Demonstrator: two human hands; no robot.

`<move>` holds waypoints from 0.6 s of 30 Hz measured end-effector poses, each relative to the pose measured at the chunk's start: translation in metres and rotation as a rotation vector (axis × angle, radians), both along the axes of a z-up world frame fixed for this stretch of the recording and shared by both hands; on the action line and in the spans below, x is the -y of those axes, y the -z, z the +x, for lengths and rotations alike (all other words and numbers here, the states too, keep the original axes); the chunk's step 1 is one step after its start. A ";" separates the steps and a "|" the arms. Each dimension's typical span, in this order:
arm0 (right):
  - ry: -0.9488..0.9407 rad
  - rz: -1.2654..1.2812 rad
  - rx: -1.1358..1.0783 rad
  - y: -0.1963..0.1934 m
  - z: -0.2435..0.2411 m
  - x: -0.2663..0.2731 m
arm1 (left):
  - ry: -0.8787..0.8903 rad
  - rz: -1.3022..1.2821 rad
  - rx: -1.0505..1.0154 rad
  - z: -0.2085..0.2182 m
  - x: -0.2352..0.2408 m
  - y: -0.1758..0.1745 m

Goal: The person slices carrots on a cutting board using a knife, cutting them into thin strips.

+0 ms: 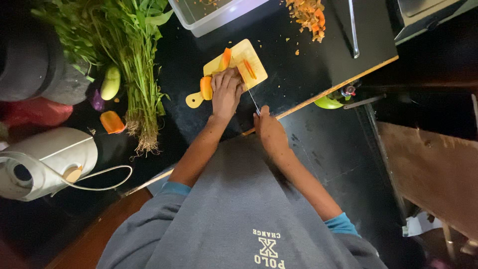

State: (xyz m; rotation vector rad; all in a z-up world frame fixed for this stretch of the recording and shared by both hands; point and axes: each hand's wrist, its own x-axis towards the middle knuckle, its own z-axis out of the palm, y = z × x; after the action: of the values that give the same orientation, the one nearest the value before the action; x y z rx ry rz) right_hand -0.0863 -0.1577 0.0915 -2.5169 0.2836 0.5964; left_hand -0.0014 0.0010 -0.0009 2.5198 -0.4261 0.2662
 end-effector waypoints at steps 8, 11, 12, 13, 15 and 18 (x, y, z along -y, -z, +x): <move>0.010 0.000 -0.079 0.021 0.001 0.000 | 0.008 0.028 0.056 0.000 0.000 -0.005; 0.008 -0.006 -0.076 0.037 0.003 -0.003 | 0.014 0.015 0.052 0.000 0.000 -0.004; -0.012 -0.005 -0.039 0.041 0.001 -0.003 | 0.011 -0.003 0.033 -0.001 0.000 -0.004; -0.012 -0.006 -0.032 0.044 0.001 -0.003 | 0.011 -0.004 0.039 0.000 0.000 -0.004; 0.004 0.016 -0.088 0.050 -0.002 -0.004 | 0.021 -0.044 0.068 -0.002 0.000 -0.004; -0.044 0.014 0.000 0.066 -0.001 -0.004 | 0.019 -0.029 0.086 -0.002 -0.002 0.001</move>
State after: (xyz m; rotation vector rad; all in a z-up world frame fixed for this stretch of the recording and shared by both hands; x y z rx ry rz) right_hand -0.0877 -0.1540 0.0259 -2.5156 0.2238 0.6138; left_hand -0.0031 0.0025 -0.0017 2.4813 -0.4772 0.3719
